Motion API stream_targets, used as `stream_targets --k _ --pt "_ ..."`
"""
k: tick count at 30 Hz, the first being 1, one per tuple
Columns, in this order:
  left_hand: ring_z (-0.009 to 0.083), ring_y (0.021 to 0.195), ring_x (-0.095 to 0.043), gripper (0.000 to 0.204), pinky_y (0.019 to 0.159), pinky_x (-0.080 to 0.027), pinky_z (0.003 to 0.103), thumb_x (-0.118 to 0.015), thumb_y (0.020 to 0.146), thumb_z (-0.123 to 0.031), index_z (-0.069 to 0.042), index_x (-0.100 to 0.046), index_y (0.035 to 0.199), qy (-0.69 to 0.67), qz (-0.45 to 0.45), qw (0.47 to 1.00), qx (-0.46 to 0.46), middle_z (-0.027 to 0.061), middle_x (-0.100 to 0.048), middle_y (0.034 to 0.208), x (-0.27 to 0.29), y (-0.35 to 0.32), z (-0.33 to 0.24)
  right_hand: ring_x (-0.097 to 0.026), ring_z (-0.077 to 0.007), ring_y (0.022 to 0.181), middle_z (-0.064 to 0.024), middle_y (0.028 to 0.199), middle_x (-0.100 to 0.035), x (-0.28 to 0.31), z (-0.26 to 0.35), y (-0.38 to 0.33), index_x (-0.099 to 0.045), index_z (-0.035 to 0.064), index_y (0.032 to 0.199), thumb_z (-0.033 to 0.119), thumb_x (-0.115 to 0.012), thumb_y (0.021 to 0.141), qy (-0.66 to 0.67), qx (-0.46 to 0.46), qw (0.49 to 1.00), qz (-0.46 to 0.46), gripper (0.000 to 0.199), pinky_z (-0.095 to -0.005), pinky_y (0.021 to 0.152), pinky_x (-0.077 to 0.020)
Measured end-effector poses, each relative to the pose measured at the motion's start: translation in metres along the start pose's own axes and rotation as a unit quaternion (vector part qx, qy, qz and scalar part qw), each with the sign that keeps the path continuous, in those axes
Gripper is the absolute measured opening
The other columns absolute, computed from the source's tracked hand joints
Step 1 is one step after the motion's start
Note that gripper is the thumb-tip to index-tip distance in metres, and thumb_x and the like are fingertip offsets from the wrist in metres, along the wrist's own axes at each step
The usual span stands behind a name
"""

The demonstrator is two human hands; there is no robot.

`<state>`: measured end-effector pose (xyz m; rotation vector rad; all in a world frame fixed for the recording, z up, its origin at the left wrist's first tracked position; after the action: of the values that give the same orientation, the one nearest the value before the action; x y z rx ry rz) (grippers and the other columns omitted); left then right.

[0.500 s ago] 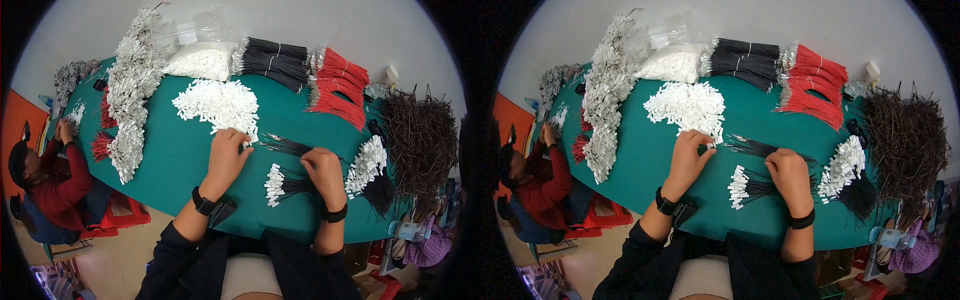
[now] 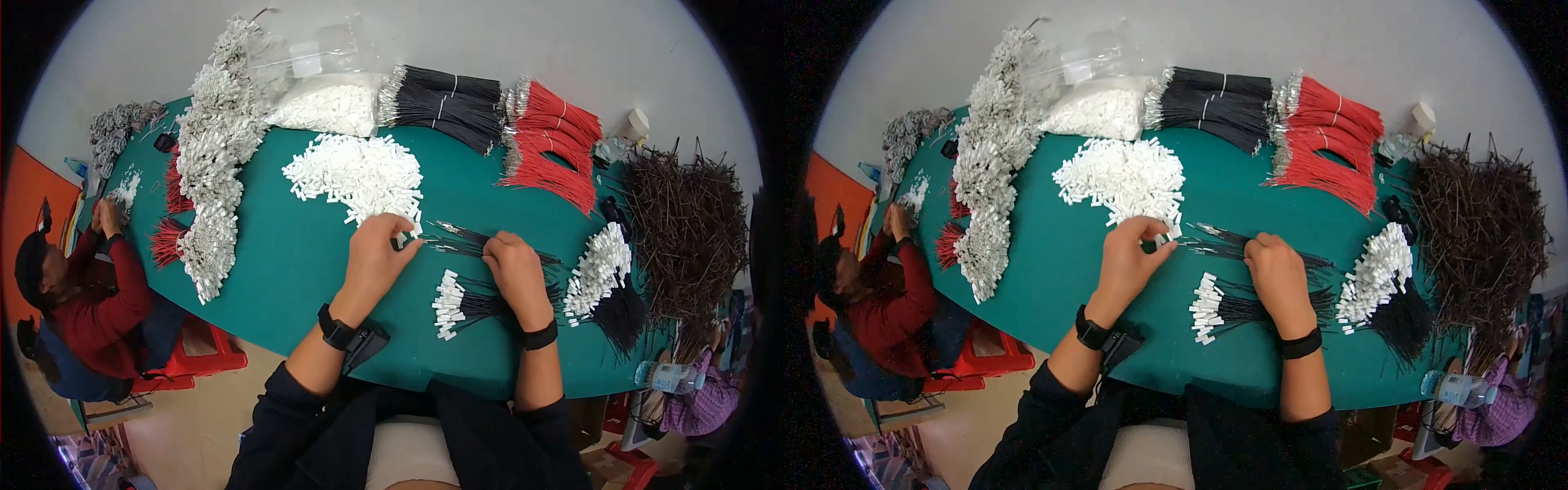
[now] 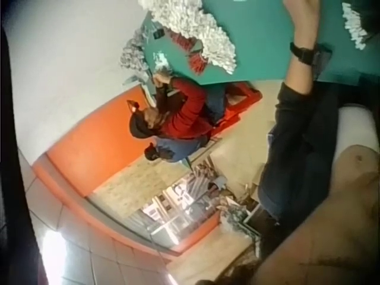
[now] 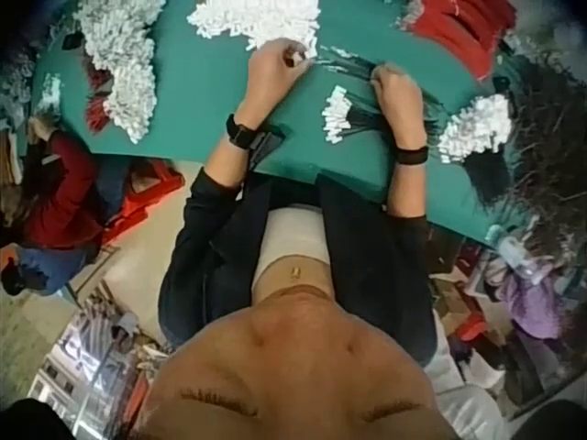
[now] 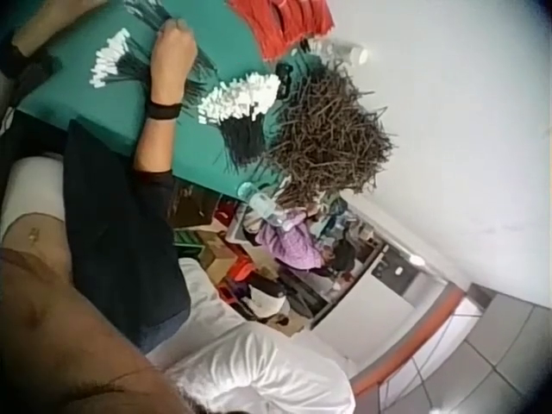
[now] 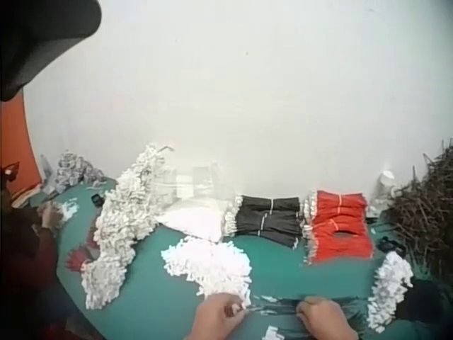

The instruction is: The person picks up a white plastic sleeve and slides it onto the end of a black wire by hand. They repeat this process for several wires, then gather the wires together and place them into a pile on the table.

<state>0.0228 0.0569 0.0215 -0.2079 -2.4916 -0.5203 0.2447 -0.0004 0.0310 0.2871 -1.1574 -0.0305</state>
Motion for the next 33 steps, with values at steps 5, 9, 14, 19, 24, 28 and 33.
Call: stream_targets --k 5,9,14,19,24,28,33 --pt "0.0117 0.085 -0.069 0.018 0.073 -0.055 0.024 -0.079 0.085 -0.001 -0.001 -0.07 0.101 -0.309 0.026 0.944 0.115 0.0066 -0.075 0.094 -0.008 -0.003 0.008 -0.063 -0.0309 0.076 -0.0136 0.085 -0.063 0.016 0.003 0.003 -0.063 -0.0023 0.087 0.0 -0.066 0.087 0.057 0.049 0.995 -0.071 0.004 -0.0429 0.066 -0.051" --pt "0.0085 0.091 -0.068 0.02 0.078 -0.055 0.022 -0.077 0.088 -0.001 0.002 -0.069 0.107 -0.378 0.055 0.911 0.155 0.0069 -0.074 0.096 -0.01 -0.008 0.005 -0.058 -0.018 0.064 -0.0093 0.081 -0.065 0.023 0.006 -0.004 -0.067 -0.0031 0.095 -0.002 -0.065 0.092 0.33 -0.081 0.939 -0.048 0.004 -0.0328 0.06 -0.0471" --pt "0.0109 0.089 -0.069 0.017 0.078 -0.055 0.023 -0.074 0.091 -0.001 0.002 -0.07 0.108 -0.426 0.088 0.888 0.149 0.0072 -0.074 0.095 -0.015 -0.012 -0.001 -0.05 -0.0078 0.061 -0.0046 0.073 -0.063 0.044 0.03 -0.008 -0.074 -0.0027 0.101 -0.003 -0.069 0.091 0.302 -0.044 0.944 -0.127 0.011 -0.0248 0.055 -0.038" --pt "0.0129 0.086 -0.07 0.012 0.078 -0.056 0.024 -0.068 0.096 -0.005 0.002 -0.07 0.107 -0.525 0.13 0.815 0.207 0.0077 -0.073 0.095 -0.026 -0.017 -0.002 -0.047 -0.0063 0.06 -0.0021 0.069 -0.06 0.048 0.035 -0.011 -0.076 -0.0026 0.095 -0.004 -0.075 0.086 0.287 -0.052 0.949 -0.12 0.009 -0.0223 0.054 -0.0335" --pt "0.0136 0.084 -0.069 0.013 0.077 -0.057 0.026 -0.066 0.099 -0.009 0.001 -0.07 0.106 -0.571 0.135 0.76 0.279 0.0081 -0.073 0.094 -0.03 -0.023 0.003 -0.043 -0.006 0.058 0.0 0.067 -0.058 0.04 0.034 -0.012 -0.075 -0.0023 0.089 -0.004 -0.077 0.082 0.32 -0.059 0.934 -0.146 0.007 -0.0238 0.052 -0.0299" --pt "0.0132 0.083 -0.069 0.012 0.076 -0.057 0.026 -0.067 0.099 -0.01 0.0 -0.07 0.104 -0.573 0.136 0.758 0.28 0.0083 -0.073 0.094 -0.03 -0.023 0.004 -0.041 -0.0073 0.057 -0.0012 0.066 -0.058 0.035 0.033 -0.013 -0.073 -0.002 0.086 -0.005 -0.078 0.08 0.376 -0.116 0.906 -0.156 0.008 -0.0249 0.052 -0.0292" --pt "0.0129 0.081 -0.069 0.01 0.074 -0.056 0.026 -0.067 0.099 -0.01 0.0 -0.069 0.102 -0.551 0.137 0.783 0.254 0.0078 -0.073 0.092 -0.027 -0.023 -0.001 -0.042 -0.0086 0.057 -0.0034 0.067 -0.06 0.047 0.038 -0.01 -0.072 -0.0021 0.085 -0.005 -0.077 0.08 0.251 -0.042 0.96 -0.116 0.008 -0.0246 0.053 -0.0309"
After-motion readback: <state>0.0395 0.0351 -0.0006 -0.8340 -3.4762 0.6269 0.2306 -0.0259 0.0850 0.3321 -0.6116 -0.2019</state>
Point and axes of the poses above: each hand's wrist, its own y-axis towards the middle knuckle, its own x-axis out of the back of the hand, z = x × y, the point moved 6 cm from there along y, towards the middle knuckle
